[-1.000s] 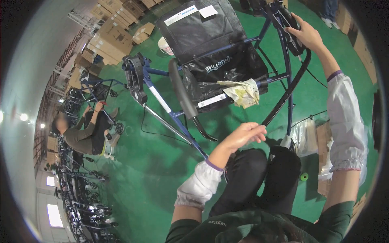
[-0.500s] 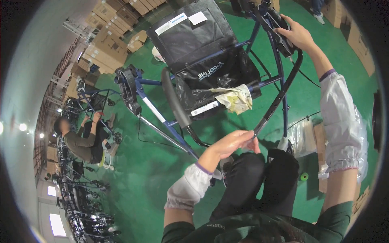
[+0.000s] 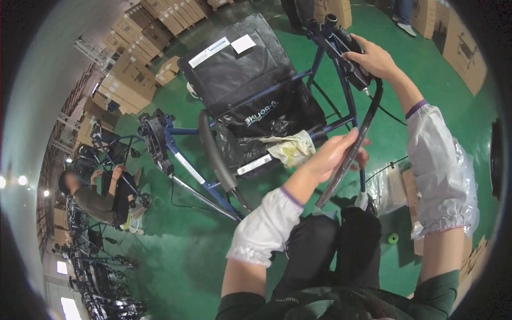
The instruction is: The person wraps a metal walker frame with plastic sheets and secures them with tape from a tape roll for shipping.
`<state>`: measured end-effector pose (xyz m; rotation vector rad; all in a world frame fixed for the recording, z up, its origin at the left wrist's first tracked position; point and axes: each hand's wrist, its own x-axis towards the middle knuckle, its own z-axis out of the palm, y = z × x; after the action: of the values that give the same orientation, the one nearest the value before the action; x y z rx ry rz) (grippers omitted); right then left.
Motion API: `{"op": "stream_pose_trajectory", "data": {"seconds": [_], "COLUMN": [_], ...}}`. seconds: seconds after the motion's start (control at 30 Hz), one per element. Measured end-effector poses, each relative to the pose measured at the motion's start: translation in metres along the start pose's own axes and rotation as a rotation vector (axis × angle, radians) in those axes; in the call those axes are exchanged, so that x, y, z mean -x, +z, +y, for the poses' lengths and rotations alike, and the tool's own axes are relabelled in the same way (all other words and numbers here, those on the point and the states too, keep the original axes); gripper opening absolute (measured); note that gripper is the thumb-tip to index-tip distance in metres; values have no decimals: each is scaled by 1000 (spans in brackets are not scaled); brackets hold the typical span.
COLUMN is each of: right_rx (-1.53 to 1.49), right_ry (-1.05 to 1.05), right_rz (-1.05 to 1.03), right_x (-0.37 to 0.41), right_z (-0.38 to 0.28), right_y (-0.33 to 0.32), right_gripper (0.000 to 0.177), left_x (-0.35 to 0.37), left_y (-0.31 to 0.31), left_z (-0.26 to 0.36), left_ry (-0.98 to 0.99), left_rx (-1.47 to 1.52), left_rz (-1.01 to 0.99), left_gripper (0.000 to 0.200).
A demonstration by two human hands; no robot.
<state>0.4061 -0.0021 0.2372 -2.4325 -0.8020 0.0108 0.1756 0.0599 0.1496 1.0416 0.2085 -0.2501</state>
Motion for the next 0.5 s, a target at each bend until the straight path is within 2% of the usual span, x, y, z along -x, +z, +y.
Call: {"op": "stream_pose_trajectory", "data": {"seconds": [0.1, 0.2, 0.33, 0.5], "right_rx": [9, -13, -140, -129], "right_ry": [-13, -39, 29, 17], "right_rz": [-1, 32, -102, -32], "right_x": [-1, -7, 1, -2], "right_z": [3, 6, -4, -1], "right_y": [-1, -5, -3, -1], "right_gripper": [75, 73, 72, 72], "left_x": [46, 86, 93, 54], "left_y": [-12, -29, -22, -8], "left_z": [-12, -37, -51, -40], "left_ry": [-129, -185, -96, -38], "left_rx": [-272, -258, 17, 91], "left_rz": [-78, -267, -193, -125], "left_gripper": [69, 53, 45, 42]}}
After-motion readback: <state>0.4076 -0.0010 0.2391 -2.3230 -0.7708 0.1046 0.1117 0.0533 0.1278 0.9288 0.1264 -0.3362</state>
